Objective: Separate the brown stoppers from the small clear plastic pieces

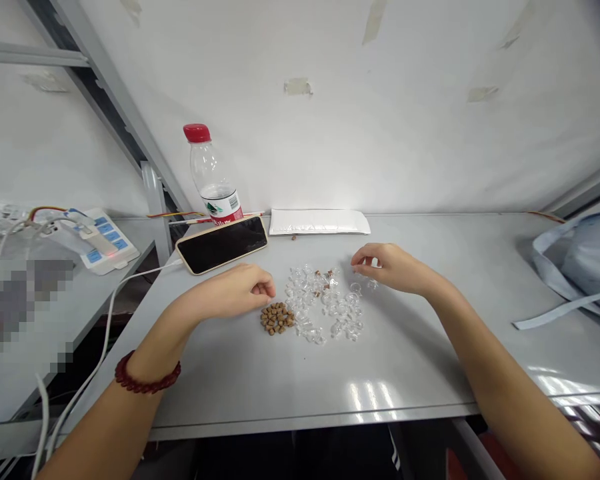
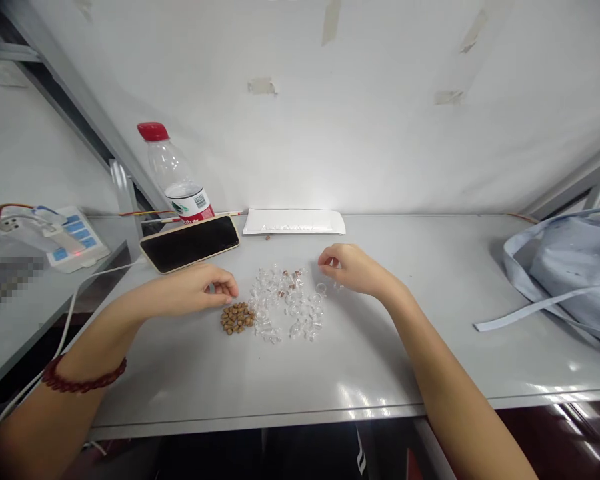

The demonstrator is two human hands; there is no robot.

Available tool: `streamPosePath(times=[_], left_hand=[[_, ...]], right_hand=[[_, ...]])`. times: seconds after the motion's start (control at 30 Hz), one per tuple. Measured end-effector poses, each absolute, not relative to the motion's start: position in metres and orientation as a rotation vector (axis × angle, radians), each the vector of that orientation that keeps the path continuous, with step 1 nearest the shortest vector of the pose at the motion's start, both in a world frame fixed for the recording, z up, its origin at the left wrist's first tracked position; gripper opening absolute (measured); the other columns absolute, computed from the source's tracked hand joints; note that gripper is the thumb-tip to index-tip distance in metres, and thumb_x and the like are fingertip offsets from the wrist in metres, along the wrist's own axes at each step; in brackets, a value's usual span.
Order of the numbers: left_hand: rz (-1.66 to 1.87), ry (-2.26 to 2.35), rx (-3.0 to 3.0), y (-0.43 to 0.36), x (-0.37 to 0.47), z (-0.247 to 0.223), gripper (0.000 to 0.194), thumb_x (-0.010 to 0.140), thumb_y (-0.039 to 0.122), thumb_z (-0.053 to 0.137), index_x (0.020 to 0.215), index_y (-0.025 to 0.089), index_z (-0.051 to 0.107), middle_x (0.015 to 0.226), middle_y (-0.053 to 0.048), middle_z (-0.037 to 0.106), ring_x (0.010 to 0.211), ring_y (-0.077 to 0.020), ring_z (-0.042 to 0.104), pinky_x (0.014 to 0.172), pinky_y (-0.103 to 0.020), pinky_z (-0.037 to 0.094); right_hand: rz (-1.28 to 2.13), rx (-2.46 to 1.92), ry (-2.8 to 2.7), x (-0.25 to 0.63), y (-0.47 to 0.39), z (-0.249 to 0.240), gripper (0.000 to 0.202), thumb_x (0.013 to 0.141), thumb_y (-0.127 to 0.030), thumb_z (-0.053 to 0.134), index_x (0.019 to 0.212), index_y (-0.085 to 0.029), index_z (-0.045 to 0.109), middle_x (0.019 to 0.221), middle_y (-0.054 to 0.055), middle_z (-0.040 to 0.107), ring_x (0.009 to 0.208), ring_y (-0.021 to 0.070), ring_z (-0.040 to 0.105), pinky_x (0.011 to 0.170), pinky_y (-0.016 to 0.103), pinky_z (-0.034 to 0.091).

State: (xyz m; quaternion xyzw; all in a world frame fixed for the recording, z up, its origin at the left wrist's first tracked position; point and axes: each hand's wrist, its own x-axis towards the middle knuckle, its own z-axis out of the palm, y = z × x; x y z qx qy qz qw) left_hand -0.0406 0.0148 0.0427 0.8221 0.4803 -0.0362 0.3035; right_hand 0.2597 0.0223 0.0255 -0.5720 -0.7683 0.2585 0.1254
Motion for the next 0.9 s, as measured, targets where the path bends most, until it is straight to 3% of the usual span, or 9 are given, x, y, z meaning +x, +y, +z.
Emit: streamPosePath(times=[0.13, 0.33, 0.5, 0.67, 0.9], left_hand=[[-0.126, 1.240, 2.122, 0.016, -0.043, 0.041, 0.024, 0.076, 0.026, 0.050, 0.089, 0.018, 0.068, 0.079, -0.002, 0.067, 0.069, -0.0154, 0.057, 0.058, -0.023, 0.040], [-0.122, 1.191, 2.092, 0.015, -0.043, 0.036, 0.023, 0.074, 0.026, 0.050, 0.088, 0.018, 0.067, 0.079, -0.002, 0.067, 0.068, -0.0150, 0.057, 0.057, -0.022, 0.040], [-0.114, 1.188, 2.095, 0.012, -0.039, 0.038, 0.020, 0.074, 0.024, 0.050, 0.084, 0.019, 0.067, 0.076, -0.001, 0.066, 0.066, -0.0143, 0.056, 0.054, -0.022, 0.038], [-0.126, 1.215, 2.077, 0.008, -0.033, 0.041, 0.020, 0.072, 0.022, 0.050, 0.081, 0.018, 0.068, 0.073, -0.001, 0.066, 0.064, -0.0142, 0.057, 0.054, -0.022, 0.038], [-0.023, 1.213, 2.084, 0.010, -0.034, 0.029, 0.023, 0.076, 0.035, 0.054, 0.088, 0.019, 0.066, 0.078, -0.002, 0.067, 0.068, -0.0157, 0.059, 0.056, -0.023, 0.039]], right_hand=[[0.749, -1.748, -2.225, 0.267, 0.024, 0.027, 0.024, 0.082, -0.036, 0.051, 0.094, -0.020, 0.065, 0.098, 0.007, 0.063, 0.071, 0.0168, 0.059, 0.066, 0.034, 0.046], [0.807, -1.856, -2.203, 0.278, 0.027, 0.027, 0.030, 0.077, -0.043, 0.057, 0.097, -0.022, 0.065, 0.103, 0.009, 0.063, 0.084, 0.0222, 0.061, 0.070, 0.037, 0.048], [0.867, -1.799, -2.216, 0.278, 0.029, 0.024, 0.024, 0.079, -0.038, 0.055, 0.093, -0.021, 0.065, 0.101, 0.008, 0.065, 0.090, 0.0239, 0.061, 0.075, 0.038, 0.048], [0.983, -1.775, -2.200, 0.273, 0.025, 0.029, 0.024, 0.083, -0.039, 0.050, 0.096, -0.023, 0.064, 0.095, 0.005, 0.067, 0.083, 0.0209, 0.062, 0.073, 0.037, 0.048], [1.054, -1.748, -2.176, 0.275, 0.024, 0.035, 0.020, 0.081, -0.032, 0.051, 0.095, -0.024, 0.061, 0.095, 0.004, 0.068, 0.089, 0.0214, 0.062, 0.078, 0.036, 0.047]])
